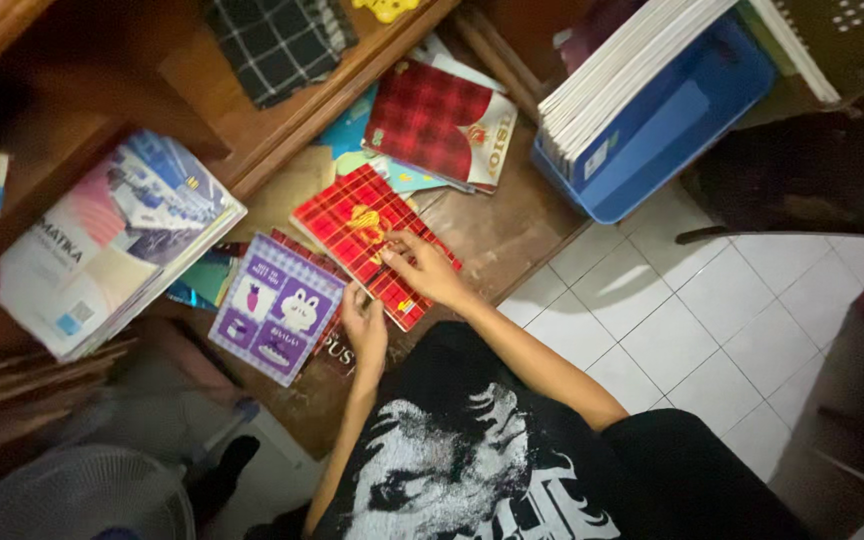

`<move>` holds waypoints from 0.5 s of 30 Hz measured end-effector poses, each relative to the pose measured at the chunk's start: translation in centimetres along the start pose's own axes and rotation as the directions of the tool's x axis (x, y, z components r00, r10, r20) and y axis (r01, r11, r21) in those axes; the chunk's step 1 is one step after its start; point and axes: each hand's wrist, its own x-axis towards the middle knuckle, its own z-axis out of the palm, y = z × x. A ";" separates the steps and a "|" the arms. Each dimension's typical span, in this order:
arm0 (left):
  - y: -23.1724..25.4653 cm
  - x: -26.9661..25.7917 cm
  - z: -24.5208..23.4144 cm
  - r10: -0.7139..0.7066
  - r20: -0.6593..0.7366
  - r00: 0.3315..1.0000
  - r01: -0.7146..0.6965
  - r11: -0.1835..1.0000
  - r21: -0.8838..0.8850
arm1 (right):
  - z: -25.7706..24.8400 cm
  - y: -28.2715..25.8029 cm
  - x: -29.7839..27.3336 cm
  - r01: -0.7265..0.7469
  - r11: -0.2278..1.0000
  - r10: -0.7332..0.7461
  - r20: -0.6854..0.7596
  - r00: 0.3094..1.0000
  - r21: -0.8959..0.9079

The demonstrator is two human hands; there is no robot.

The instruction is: The person picks up several notebooks and papers from a wooden desk, opens a white paper folder to check its contents, flips through several pages, and places the items into a blue plastic bin.

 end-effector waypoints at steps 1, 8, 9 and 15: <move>0.3 -0.1 -0.3 -0.002 -0.010 1.000 0.002 1.000 0.004 | 0.1 -0.2 -0.4 0.026 0.998 -0.025 0.011 1.000 -0.060; 2.4 0.2 0.1 0.025 -0.046 0.999 -0.010 0.955 0.295 | 0.5 -1.6 -0.1 0.017 1.000 -0.016 0.041 0.999 -0.022; 2.4 1.8 1.0 0.033 -0.056 0.998 -0.008 0.921 0.390 | 0.5 -2.0 -0.1 0.112 0.994 -0.112 -0.021 0.993 -0.014; 2.8 3.7 4.0 0.031 0.101 0.994 -0.044 0.990 0.132 | -2.2 -2.3 2.2 -0.003 0.997 0.002 -0.012 1.000 -0.074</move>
